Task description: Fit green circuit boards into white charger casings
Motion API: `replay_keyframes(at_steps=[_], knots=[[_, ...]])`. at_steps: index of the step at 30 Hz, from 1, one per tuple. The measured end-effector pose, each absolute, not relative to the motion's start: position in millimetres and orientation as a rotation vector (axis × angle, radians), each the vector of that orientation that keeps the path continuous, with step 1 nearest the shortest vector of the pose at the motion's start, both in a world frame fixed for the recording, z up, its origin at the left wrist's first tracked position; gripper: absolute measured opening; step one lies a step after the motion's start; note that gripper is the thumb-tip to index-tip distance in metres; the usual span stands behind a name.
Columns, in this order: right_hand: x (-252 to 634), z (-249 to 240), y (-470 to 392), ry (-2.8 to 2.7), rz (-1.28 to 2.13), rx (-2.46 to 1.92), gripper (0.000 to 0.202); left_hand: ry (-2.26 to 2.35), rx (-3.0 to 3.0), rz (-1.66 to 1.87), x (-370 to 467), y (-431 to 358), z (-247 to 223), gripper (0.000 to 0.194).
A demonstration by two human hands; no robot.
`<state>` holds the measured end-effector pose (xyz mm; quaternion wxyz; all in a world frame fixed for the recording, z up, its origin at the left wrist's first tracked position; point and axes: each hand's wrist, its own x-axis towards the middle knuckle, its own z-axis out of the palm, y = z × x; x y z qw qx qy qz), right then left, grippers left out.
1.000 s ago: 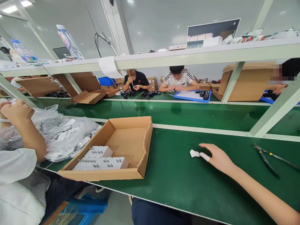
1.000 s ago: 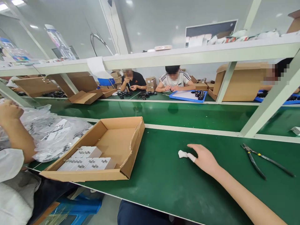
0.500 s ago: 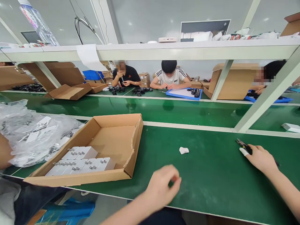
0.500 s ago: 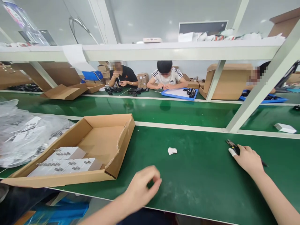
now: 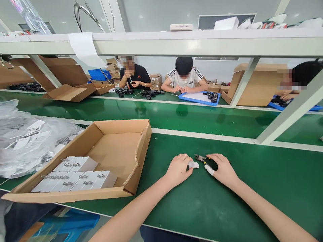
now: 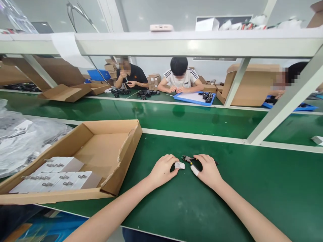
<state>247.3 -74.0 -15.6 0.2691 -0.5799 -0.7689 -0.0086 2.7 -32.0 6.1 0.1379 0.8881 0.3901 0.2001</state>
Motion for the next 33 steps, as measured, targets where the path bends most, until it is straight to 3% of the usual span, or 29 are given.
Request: replay_keyframes(at_steps=[10,25,33], knots=[[249,-8,-91,-2.192,-0.021,-1.251,0.034,1.105,2.479,0.590,-12,-29,14,0.022],[247,-8,-92,-2.264,-0.006,-1.308,0.043,0.929,2.467,0.627,-13,-30,12,0.026],[245,-3,-93,-2.276,-0.018,-1.290,0.032,0.925,2.452,0.647,-12,-27,8,0.024]])
